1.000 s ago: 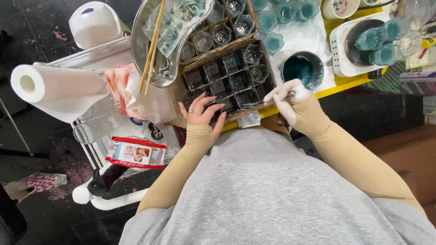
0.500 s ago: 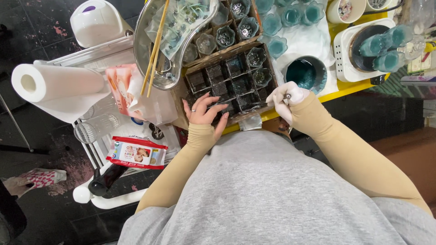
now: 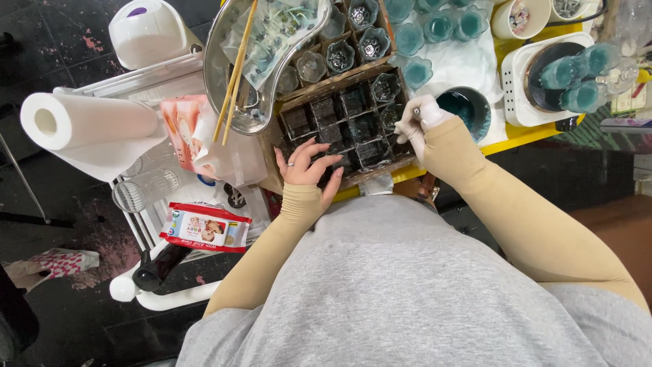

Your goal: Preparing and stirring colored wax in small containers as part of candle making.

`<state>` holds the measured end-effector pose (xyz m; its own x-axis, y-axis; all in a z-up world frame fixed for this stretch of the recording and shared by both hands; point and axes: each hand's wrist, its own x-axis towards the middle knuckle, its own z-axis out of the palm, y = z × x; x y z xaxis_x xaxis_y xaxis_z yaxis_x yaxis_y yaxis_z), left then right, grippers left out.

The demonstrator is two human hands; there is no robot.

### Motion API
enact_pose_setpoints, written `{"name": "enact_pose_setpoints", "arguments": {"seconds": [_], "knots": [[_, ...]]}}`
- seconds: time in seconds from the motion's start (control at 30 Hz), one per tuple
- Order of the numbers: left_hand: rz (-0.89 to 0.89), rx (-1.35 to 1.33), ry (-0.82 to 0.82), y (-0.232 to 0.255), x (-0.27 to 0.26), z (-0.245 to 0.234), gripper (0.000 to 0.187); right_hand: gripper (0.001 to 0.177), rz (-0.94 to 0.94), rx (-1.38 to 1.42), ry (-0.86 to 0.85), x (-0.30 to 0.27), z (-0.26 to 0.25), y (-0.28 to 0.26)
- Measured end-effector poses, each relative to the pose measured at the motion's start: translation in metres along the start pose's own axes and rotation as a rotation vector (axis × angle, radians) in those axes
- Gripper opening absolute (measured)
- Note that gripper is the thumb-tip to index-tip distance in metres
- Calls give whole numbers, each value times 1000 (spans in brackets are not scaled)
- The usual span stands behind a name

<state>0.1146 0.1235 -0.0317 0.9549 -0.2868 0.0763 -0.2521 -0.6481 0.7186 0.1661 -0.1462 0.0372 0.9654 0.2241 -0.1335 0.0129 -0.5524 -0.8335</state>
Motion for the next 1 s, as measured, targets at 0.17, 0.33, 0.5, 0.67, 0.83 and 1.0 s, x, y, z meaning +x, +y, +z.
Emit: {"name": "enact_pose_setpoints", "arguments": {"seconds": [0.17, 0.33, 0.5, 0.67, 0.83, 1.0], "knots": [[-14, -6, 18, -1, -2, -5, 21, 17, 68, -8, 75, -20, 4, 3], [-11, 5, 26, -4, -2, -6, 21, 15, 149, 99, 230, -51, 15, 1], [-7, -5, 21, -3, 2, -5, 22, 15, 73, 248, 309, -75, 25, 21], [0, -11, 11, -4, 3, -4, 22, 15, 44, 270, 290, -87, 31, 32], [9, -1, 14, -4, 5, -7, 23, 15, 20, 349, 289, -91, 37, 40], [12, -2, 26, -3, 4, -8, 22, 16, 21, 375, 279, -91, 39, 37]]}}
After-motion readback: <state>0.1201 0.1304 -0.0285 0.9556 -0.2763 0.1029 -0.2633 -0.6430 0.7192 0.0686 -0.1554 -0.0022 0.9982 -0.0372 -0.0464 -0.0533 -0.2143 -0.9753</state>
